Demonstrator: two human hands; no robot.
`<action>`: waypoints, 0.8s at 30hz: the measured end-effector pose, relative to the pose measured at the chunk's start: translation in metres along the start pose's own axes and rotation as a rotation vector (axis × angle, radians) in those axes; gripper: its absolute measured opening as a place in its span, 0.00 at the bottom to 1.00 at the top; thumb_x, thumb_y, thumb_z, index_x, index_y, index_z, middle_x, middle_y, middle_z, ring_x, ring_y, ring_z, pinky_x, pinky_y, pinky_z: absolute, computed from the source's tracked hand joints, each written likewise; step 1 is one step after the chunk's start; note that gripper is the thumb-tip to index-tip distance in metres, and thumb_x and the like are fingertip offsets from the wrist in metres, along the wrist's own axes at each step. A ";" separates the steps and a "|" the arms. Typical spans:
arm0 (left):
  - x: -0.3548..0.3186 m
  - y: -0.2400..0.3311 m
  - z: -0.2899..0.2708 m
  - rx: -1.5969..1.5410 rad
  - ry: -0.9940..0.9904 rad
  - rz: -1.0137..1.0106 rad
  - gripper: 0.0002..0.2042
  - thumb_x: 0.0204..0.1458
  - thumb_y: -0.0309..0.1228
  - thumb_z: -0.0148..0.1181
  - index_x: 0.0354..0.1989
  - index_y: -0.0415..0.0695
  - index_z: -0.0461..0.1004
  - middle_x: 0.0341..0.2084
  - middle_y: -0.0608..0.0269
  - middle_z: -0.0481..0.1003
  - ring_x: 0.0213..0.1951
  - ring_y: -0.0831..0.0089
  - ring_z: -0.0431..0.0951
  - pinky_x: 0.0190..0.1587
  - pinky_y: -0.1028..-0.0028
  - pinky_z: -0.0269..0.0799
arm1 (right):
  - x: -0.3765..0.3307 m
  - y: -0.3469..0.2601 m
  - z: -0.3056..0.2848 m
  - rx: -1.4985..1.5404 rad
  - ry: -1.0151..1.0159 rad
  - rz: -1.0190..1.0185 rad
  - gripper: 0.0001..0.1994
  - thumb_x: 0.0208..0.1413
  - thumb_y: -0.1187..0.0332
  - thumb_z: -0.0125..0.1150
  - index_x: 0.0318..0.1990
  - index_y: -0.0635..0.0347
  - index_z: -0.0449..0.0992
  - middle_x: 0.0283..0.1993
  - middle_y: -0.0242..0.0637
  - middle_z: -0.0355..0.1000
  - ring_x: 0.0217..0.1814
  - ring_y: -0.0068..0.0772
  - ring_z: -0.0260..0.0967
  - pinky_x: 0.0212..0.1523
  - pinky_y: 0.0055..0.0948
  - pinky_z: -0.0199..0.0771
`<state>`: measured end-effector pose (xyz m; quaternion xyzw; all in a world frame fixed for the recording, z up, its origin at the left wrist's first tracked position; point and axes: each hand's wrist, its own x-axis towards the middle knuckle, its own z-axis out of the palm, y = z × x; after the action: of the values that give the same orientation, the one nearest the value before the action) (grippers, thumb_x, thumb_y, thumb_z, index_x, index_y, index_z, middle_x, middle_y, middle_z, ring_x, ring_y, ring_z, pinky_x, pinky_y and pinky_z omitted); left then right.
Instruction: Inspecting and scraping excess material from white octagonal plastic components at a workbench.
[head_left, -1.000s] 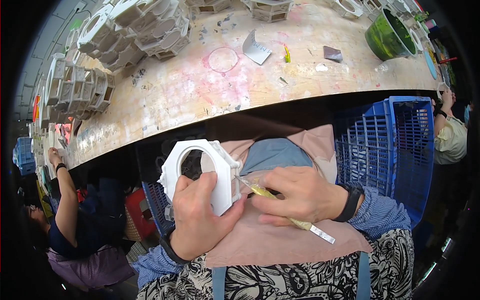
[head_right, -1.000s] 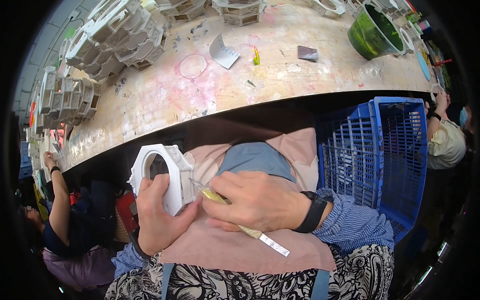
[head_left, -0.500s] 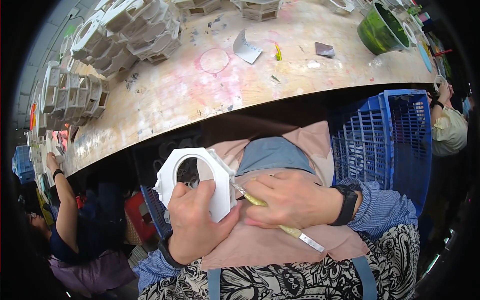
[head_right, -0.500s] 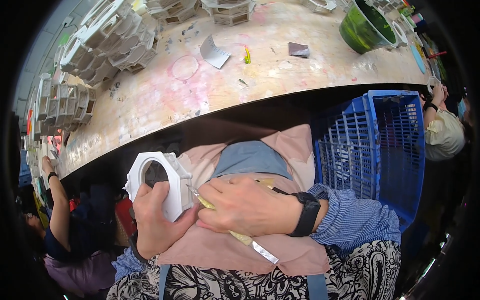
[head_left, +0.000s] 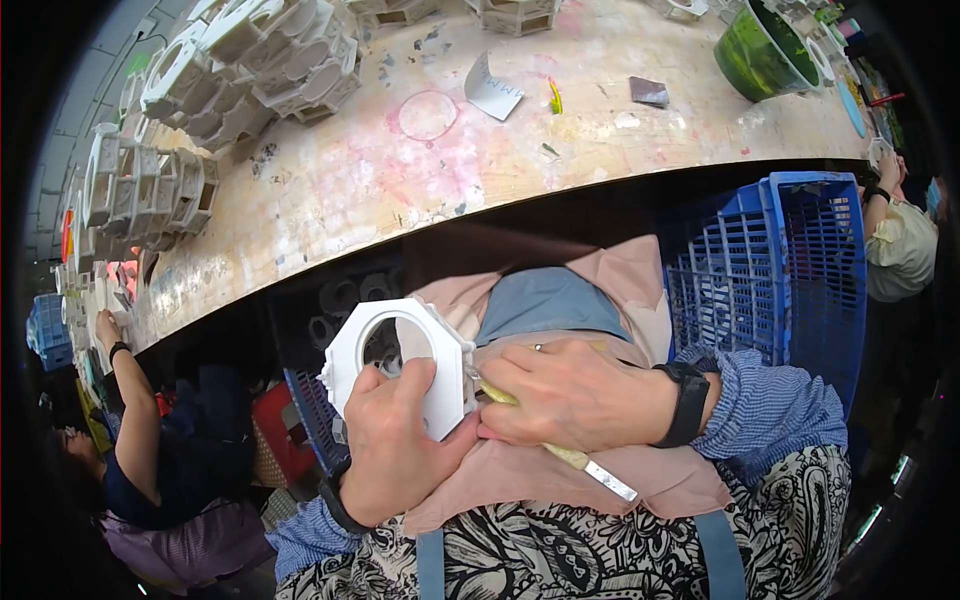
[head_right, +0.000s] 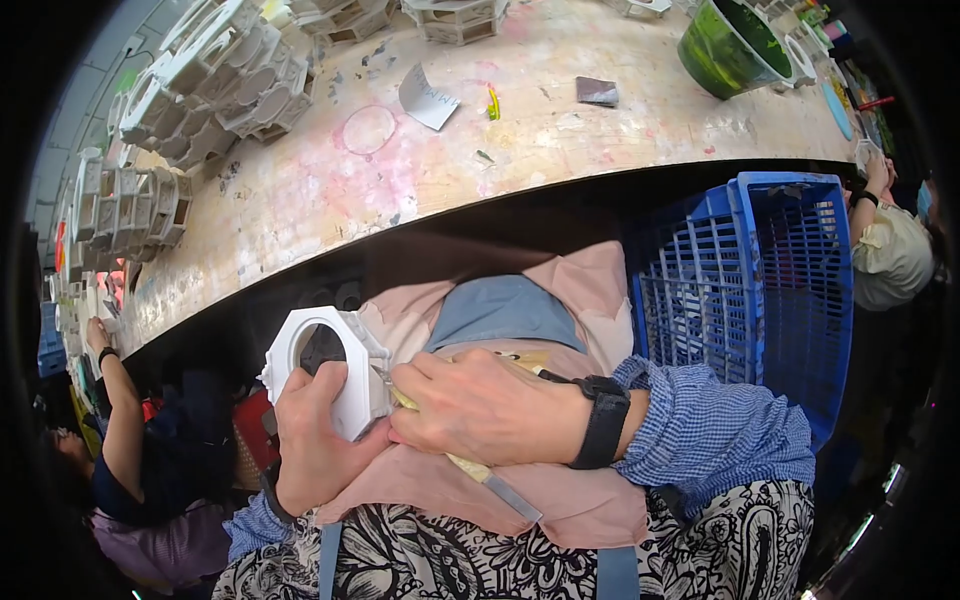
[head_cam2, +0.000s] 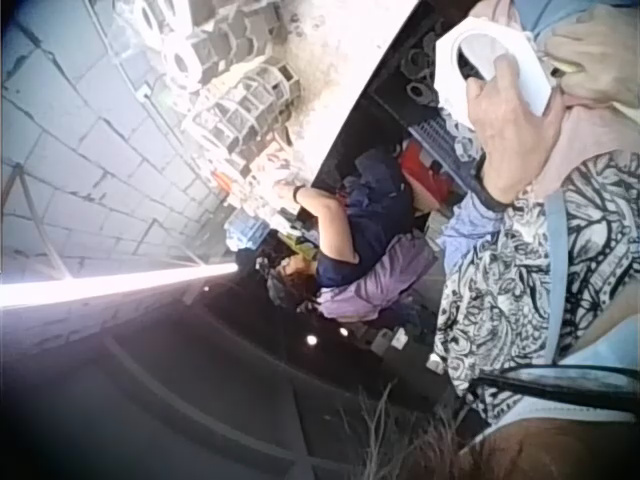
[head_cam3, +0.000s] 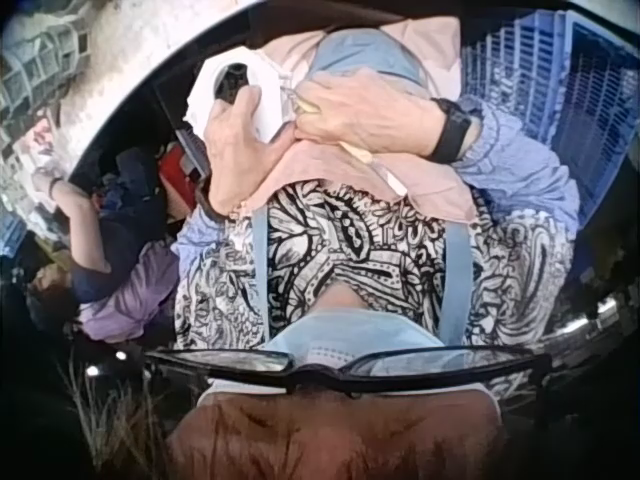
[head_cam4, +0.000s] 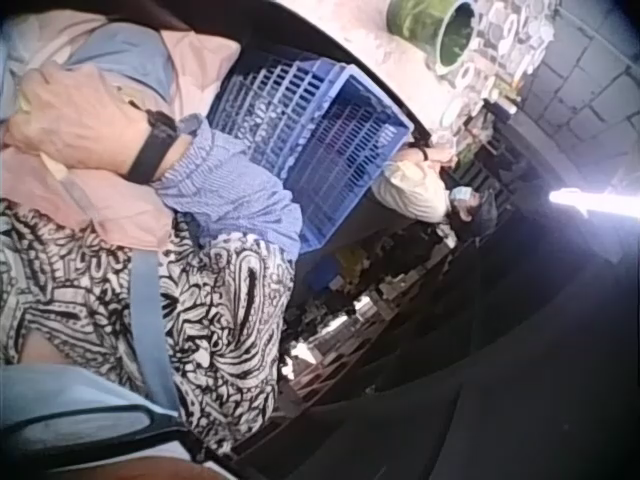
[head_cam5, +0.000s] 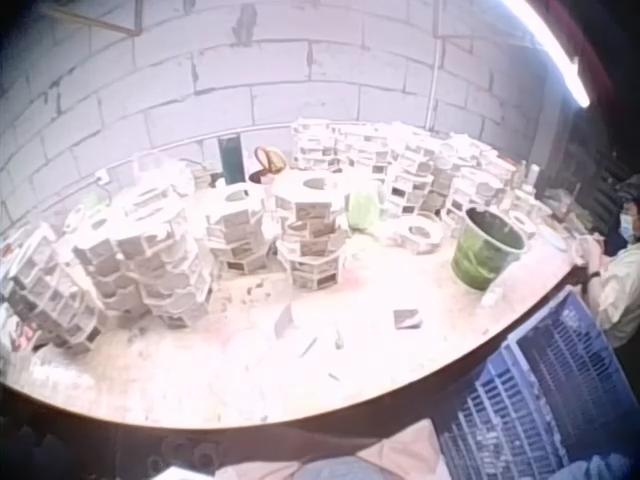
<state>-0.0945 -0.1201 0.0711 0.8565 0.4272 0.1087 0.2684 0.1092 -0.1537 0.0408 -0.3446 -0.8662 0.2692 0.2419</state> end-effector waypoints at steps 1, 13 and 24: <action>0.000 0.000 0.000 0.002 0.000 0.000 0.23 0.27 0.31 0.75 0.34 0.37 0.72 0.21 0.53 0.75 0.20 0.60 0.70 0.30 0.68 0.63 | 0.000 0.000 0.000 0.000 0.001 -0.001 0.11 0.50 0.65 0.59 0.23 0.60 0.69 0.29 0.35 0.61 0.32 0.29 0.65 0.17 0.26 0.65; 0.004 0.002 0.000 -0.051 -0.043 -0.065 0.22 0.31 0.33 0.74 0.34 0.39 0.71 0.19 0.54 0.73 0.23 0.57 0.66 0.28 0.63 0.64 | -0.002 0.004 -0.016 -0.061 -0.110 -0.127 0.11 0.52 0.63 0.58 0.25 0.61 0.68 0.29 0.37 0.61 0.35 0.33 0.65 0.20 0.26 0.66; 0.008 0.006 -0.004 -0.071 -0.074 -0.199 0.19 0.34 0.32 0.73 0.33 0.39 0.72 0.26 0.54 0.72 0.30 0.58 0.68 0.33 0.64 0.65 | -0.004 0.005 -0.014 -0.032 -0.024 -0.054 0.15 0.54 0.59 0.57 0.24 0.59 0.65 0.30 0.38 0.60 0.34 0.34 0.66 0.27 0.29 0.69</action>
<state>-0.0872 -0.1152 0.0774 0.8033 0.4958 0.0649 0.3237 0.1231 -0.1495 0.0474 -0.3218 -0.8821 0.2529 0.2331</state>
